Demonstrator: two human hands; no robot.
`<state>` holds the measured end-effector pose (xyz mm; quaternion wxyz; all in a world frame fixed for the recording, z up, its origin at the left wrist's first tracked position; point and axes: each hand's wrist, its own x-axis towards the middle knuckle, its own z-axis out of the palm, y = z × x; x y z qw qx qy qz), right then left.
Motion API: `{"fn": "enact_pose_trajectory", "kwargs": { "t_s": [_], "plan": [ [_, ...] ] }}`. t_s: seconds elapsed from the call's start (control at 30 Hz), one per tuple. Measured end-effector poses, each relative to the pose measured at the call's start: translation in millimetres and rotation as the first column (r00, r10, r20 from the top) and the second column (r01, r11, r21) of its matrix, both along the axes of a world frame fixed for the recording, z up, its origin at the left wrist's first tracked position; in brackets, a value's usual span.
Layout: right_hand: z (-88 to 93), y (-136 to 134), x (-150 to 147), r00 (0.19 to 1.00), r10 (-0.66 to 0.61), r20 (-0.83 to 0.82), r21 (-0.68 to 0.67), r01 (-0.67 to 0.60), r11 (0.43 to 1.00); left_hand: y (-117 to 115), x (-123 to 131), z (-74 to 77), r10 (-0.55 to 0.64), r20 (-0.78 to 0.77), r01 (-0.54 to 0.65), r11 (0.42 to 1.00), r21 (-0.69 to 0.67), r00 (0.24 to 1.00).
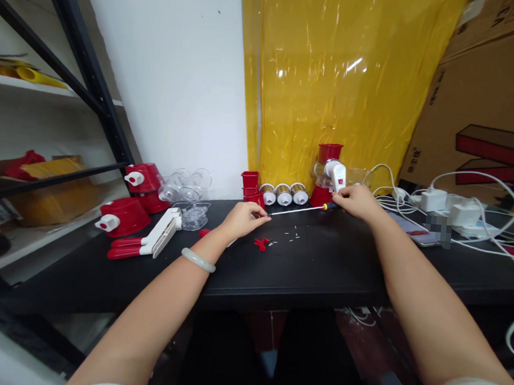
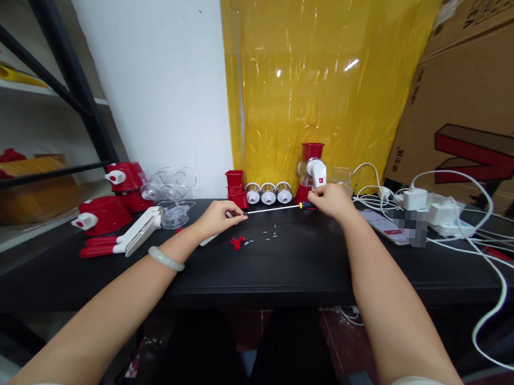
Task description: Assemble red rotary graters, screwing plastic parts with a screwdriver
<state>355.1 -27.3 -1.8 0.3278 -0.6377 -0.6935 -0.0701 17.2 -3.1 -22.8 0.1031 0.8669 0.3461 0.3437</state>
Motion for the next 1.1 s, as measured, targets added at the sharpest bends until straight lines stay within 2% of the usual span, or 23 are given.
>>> {"fn": "enact_pose_trajectory", "kwargs": {
  "t_s": [0.2,0.9,1.1],
  "plan": [
    [0.8,-1.9,-1.3,1.0,-0.01,-0.006,-0.011,0.01,1.0,2.5,-2.2,-0.1,0.013,-0.028,-0.013,1.0,0.001,1.0],
    [1.3,-2.4,-0.3,1.0,-0.029,0.0,0.003,0.029,1.0,2.8,-2.0,1.2,-0.049,-0.01,0.049,0.999,-0.017,0.999],
    [1.9,-3.9,-0.7,0.999,-0.037,0.003,0.001,0.037,0.999,2.4,-2.7,1.1,-0.065,-0.115,0.06,0.997,-0.048,0.991]
  ]
}}
